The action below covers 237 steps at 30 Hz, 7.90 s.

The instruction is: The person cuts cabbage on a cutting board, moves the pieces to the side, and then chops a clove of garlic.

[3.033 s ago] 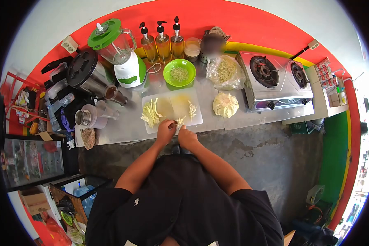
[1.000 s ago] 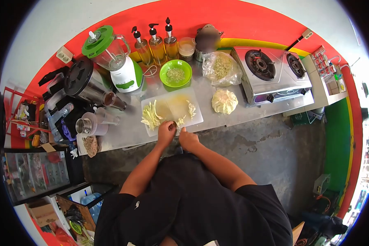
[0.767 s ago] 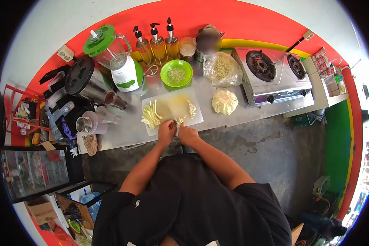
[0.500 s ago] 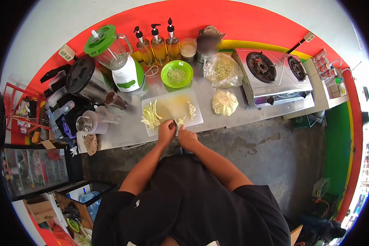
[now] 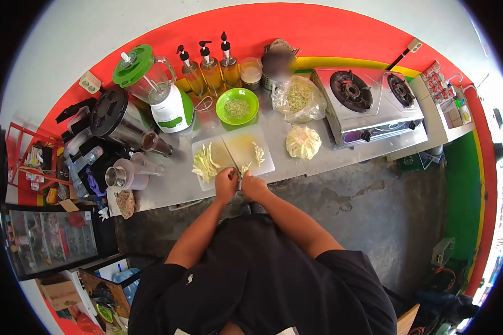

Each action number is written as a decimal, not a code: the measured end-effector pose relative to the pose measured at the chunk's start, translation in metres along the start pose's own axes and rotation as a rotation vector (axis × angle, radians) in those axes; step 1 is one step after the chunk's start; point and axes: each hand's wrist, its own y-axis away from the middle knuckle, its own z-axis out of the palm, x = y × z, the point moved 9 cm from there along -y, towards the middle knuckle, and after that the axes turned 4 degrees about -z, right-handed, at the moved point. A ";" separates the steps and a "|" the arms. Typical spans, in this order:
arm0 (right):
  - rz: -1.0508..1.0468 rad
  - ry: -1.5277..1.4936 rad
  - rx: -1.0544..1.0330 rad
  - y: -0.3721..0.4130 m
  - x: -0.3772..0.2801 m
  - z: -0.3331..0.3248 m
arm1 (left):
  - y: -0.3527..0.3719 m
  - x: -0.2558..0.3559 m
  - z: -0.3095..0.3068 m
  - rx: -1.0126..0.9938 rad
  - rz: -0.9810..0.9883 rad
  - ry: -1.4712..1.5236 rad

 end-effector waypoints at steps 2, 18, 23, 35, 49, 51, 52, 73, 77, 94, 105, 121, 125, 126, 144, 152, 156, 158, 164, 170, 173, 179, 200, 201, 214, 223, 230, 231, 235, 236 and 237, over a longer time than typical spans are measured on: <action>-0.010 0.019 -0.012 -0.005 0.004 0.004 | 0.000 0.002 -0.002 0.003 0.000 0.029; -0.019 -0.160 0.147 0.004 0.003 -0.004 | 0.009 -0.002 -0.017 0.078 0.088 0.041; -0.182 -0.088 0.055 0.011 -0.007 0.008 | 0.007 -0.014 -0.015 0.042 0.034 0.034; -0.077 -0.004 0.118 0.009 0.061 -0.014 | -0.005 -0.026 -0.010 -0.104 -0.089 -0.009; -0.116 -0.017 0.221 0.010 0.059 -0.059 | -0.060 -0.011 -0.093 0.193 -0.089 -0.142; -0.113 -0.050 0.222 0.010 0.057 -0.061 | -0.066 -0.010 -0.106 0.258 -0.111 -0.310; -0.117 -0.047 0.219 0.010 0.054 -0.061 | -0.068 -0.013 -0.106 0.262 -0.116 -0.309; -0.098 -0.036 0.202 0.039 0.059 -0.029 | -0.056 0.002 -0.084 0.315 -0.138 0.318; -0.123 -0.053 0.245 0.040 0.052 -0.031 | -0.042 -0.019 -0.077 0.296 -0.145 0.323; -0.135 -0.143 0.242 0.021 0.034 -0.005 | 0.014 -0.039 -0.096 0.257 -0.331 0.466; -0.080 -0.181 0.324 0.043 0.050 -0.027 | -0.001 0.009 -0.054 0.121 0.009 0.250; -0.124 -0.110 0.280 0.027 0.055 -0.026 | -0.017 0.039 -0.008 -0.103 0.250 -0.471; -0.148 -0.077 0.274 0.021 0.047 -0.035 | -0.025 0.036 0.004 -0.147 0.248 -0.373; -0.145 -0.071 0.263 0.020 0.044 -0.037 | -0.027 0.034 0.009 -0.181 0.225 -0.356; -0.091 -0.014 0.226 0.011 0.033 -0.024 | -0.016 0.043 0.005 0.051 0.283 -0.259; -0.049 0.009 0.182 0.012 0.018 -0.027 | -0.021 0.040 0.008 -0.024 0.247 -0.232; -0.010 0.018 0.208 0.010 0.016 -0.013 | -0.022 0.043 0.009 -0.022 0.243 -0.267; -0.005 -0.012 0.213 0.000 0.018 -0.013 | -0.021 0.041 0.008 -0.009 0.246 -0.274; -0.032 0.014 0.171 -0.003 0.016 -0.033 | -0.021 0.046 0.008 -0.022 0.268 -0.294; 0.011 0.005 0.196 -0.001 0.012 -0.019 | -0.022 0.045 0.009 -0.013 0.224 -0.301; 0.007 -0.012 0.184 -0.011 0.017 -0.020 | -0.018 0.047 0.008 0.004 0.226 -0.305; -0.020 0.001 0.148 0.004 0.012 -0.019 | -0.020 0.044 0.008 0.012 0.192 -0.318; -0.010 -0.027 0.139 0.003 0.007 -0.025 | -0.013 0.038 0.006 0.013 0.344 -0.169; 0.008 -0.029 0.130 0.005 0.008 -0.022 | -0.012 0.040 0.005 0.012 0.393 -0.164; 0.041 -0.043 0.095 0.010 0.004 -0.019 | -0.018 0.047 0.000 -0.001 0.468 -0.126; -0.013 0.017 0.165 -0.003 0.003 -0.022 | -0.016 0.045 -0.002 0.035 0.430 -0.098; 0.011 -0.010 0.162 -0.009 0.007 -0.020 | -0.012 0.050 -0.001 0.038 0.436 -0.216; -0.018 -0.007 0.170 -0.011 0.006 -0.023 | -0.012 0.051 0.001 0.033 0.438 -0.286; -0.034 0.003 0.170 -0.005 0.006 -0.018 | -0.012 0.056 0.003 0.023 0.425 -0.420; -0.008 0.006 0.173 -0.001 0.006 -0.014 | -0.013 0.057 0.003 0.028 0.427 -0.416; 0.018 0.011 0.176 -0.001 0.008 -0.011 | -0.013 0.059 0.001 0.043 0.438 -0.400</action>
